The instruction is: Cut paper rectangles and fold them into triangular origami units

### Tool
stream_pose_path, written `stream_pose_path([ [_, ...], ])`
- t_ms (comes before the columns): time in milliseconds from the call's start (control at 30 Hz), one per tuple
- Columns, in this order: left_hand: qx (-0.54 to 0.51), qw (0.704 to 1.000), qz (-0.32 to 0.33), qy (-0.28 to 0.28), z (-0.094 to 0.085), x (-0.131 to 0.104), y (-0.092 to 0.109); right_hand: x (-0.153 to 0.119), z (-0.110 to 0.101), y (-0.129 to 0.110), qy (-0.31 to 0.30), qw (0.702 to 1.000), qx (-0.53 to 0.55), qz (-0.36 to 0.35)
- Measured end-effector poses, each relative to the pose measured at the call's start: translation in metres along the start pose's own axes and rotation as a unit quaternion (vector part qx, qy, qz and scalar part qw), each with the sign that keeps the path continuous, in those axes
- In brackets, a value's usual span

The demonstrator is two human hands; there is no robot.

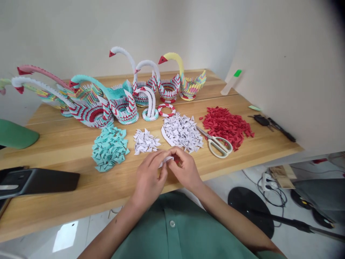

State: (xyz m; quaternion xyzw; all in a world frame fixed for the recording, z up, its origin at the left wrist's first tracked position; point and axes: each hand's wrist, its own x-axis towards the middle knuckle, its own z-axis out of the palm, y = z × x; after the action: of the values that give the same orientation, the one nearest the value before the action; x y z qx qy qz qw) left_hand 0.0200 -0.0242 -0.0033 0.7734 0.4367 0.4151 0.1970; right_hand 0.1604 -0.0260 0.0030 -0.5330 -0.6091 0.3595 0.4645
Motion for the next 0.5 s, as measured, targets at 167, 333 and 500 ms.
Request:
stream_pose_path([
  [167, -0.07, 0.995, -0.068, 0.001, -0.003, 0.008, 0.001, 0.0, -0.013, 0.0, -0.066, 0.997, 0.05, -0.008],
  [333, -0.184, 0.971, -0.151, 0.0, -0.008, 0.013, -0.001, 0.002, -0.03, 0.009, -0.055, 0.997, 0.045, 0.013],
  [500, -0.202, 0.965, -0.165, -0.012, -0.008, 0.014, -0.001, 0.005, -0.032, 0.013, -0.074, 0.994, 0.011, -0.08],
])
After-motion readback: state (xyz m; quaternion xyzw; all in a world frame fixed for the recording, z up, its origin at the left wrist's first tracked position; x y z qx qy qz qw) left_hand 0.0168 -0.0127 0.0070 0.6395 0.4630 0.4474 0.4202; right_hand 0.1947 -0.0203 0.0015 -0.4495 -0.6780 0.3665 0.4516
